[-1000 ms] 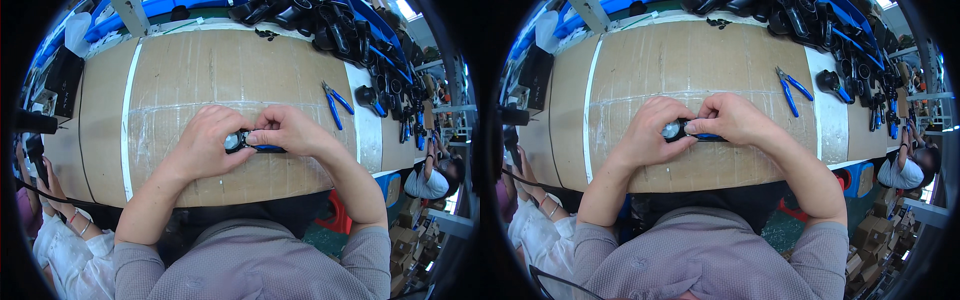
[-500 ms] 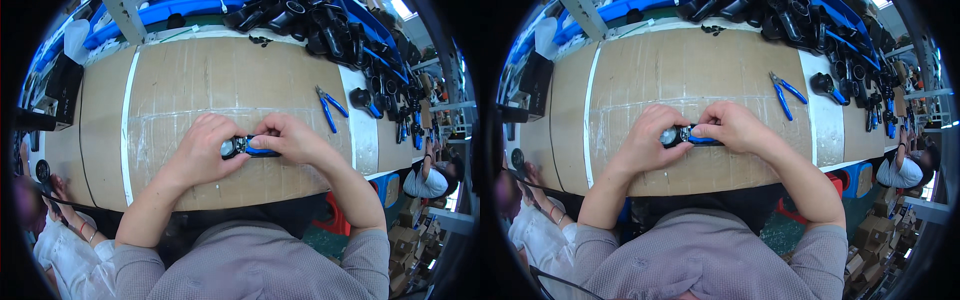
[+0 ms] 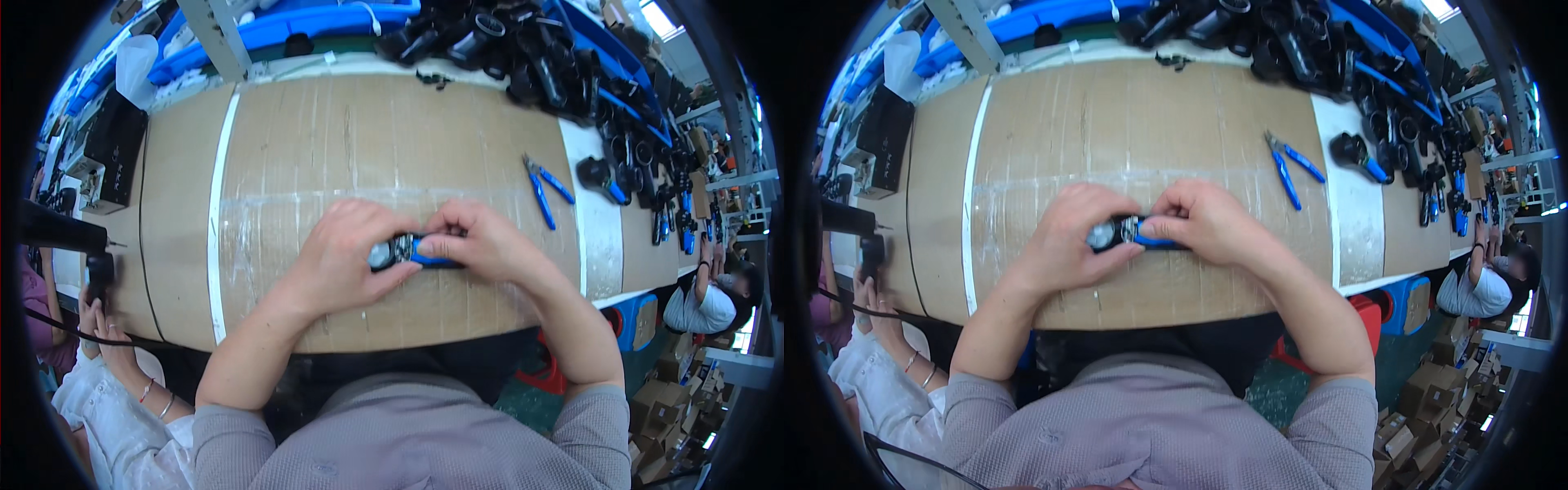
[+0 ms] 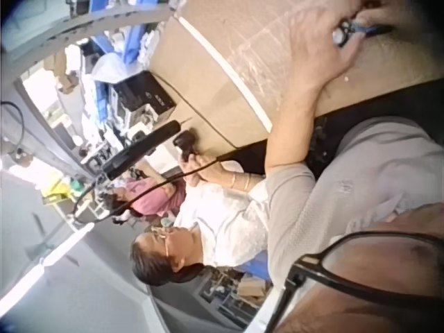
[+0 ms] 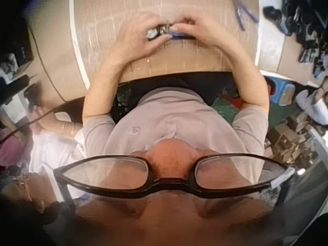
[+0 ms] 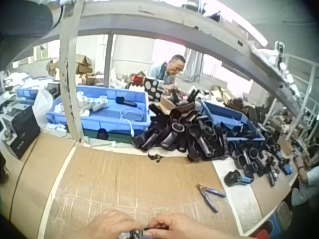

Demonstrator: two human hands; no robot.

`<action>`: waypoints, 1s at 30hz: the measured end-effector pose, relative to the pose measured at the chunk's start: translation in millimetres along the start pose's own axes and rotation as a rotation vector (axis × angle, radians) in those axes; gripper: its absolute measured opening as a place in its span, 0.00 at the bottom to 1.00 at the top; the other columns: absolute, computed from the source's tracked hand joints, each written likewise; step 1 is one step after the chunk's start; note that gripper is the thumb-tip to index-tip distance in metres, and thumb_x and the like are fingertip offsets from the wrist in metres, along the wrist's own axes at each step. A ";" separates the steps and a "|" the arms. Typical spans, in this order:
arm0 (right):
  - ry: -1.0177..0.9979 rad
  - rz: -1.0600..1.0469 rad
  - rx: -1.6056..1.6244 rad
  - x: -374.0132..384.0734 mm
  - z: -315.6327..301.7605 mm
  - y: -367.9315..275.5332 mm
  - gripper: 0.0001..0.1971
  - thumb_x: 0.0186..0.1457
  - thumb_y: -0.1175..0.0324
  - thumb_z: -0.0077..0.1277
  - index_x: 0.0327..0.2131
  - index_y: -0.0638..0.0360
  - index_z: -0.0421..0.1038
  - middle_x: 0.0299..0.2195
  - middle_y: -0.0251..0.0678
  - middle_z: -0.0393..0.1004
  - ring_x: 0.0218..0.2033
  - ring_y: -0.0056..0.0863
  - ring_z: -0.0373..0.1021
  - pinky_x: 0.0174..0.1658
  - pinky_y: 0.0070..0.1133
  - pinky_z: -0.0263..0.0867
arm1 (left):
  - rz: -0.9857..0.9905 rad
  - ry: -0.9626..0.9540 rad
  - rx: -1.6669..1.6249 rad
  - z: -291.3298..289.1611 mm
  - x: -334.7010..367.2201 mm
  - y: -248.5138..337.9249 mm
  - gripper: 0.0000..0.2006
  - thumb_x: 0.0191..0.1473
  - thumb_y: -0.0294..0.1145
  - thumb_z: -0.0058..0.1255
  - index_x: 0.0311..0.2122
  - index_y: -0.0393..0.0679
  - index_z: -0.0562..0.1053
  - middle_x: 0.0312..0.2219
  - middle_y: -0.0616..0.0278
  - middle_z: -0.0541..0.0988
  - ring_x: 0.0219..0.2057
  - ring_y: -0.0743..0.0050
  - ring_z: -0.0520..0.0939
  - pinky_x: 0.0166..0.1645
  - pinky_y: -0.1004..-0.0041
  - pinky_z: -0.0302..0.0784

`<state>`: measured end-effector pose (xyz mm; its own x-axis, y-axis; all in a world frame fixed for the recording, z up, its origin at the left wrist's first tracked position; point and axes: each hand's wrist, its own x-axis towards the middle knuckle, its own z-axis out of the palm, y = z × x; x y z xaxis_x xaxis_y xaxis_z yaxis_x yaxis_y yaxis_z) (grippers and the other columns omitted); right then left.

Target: Assembling and inspecting hair dryer housing and components at an industrial workstation.

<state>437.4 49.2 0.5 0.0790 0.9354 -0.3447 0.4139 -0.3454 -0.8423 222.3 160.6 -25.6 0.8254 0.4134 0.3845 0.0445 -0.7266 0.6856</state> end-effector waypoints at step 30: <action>0.866 -0.144 -0.716 113.4 -118.1 -26.4 0.17 0.59 0.72 0.55 0.52 0.58 0.80 0.48 0.38 0.83 0.43 0.37 0.79 0.45 0.26 0.74 | -0.007 -0.024 0.001 4.9 -6.9 -3.4 0.16 0.43 0.29 0.69 0.40 0.46 0.80 0.36 0.65 0.83 0.40 0.66 0.81 0.54 0.68 0.71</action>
<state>542.5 173.4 32.5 0.4750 0.7969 0.3733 0.8717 -0.3678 -0.3239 219.2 157.5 -33.6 0.8380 0.4056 0.3649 0.0513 -0.7244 0.6875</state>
